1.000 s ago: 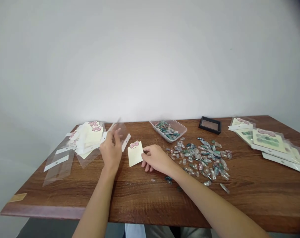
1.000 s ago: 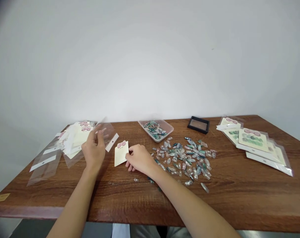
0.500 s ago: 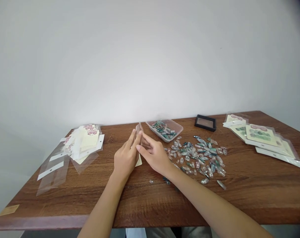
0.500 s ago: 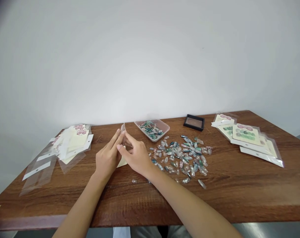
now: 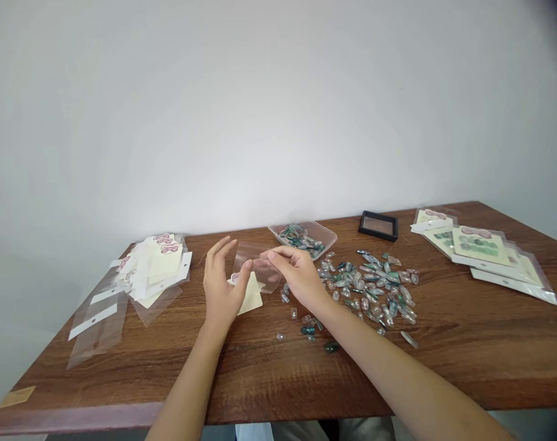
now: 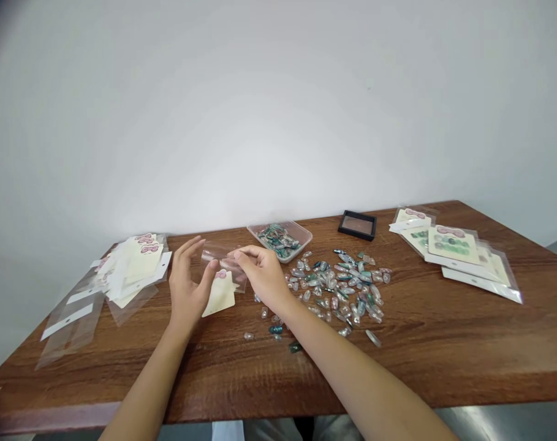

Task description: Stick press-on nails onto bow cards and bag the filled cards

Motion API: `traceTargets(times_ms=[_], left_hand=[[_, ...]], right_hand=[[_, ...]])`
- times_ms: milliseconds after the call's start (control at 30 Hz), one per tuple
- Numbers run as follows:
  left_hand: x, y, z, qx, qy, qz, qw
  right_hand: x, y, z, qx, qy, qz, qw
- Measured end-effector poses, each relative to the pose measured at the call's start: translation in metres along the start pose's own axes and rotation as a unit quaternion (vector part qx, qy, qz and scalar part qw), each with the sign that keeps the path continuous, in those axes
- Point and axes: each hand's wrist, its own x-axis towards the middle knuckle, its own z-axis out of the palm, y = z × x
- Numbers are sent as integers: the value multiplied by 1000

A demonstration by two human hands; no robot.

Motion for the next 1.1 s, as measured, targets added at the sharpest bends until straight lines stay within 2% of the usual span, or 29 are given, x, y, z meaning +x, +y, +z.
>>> traceTargets(times_ms=[167, 300, 400, 533, 633, 767, 867, 1100], left_hand=[[5, 2, -6, -136, -104, -131, 977], [7, 5, -9, -195, -120, -184, 956], [9, 4, -10, -224, -142, -214, 940], [9, 2, -10, -253, -170, -245, 920], [8, 0, -10, -264, -161, -264, 913], [7, -4, -10, -273, -136, -289, 908], [7, -5, -10, -291, -137, -307, 896], [7, 4, -17, -325, -210, -345, 855]], right_hand=[[-1, -4, 2, 25, -26, 29, 999], [3, -1, -2, 34, -13, 45, 998], [5, -1, -5, 30, -16, 62, 997], [4, -7, -8, 12, -50, 69, 996], [2, -11, -9, -1, -68, 58, 996], [-1, -11, -7, -17, -64, 48, 997], [-3, -11, -5, -24, -58, 60, 996], [-3, -13, -7, -51, -68, 88, 993]])
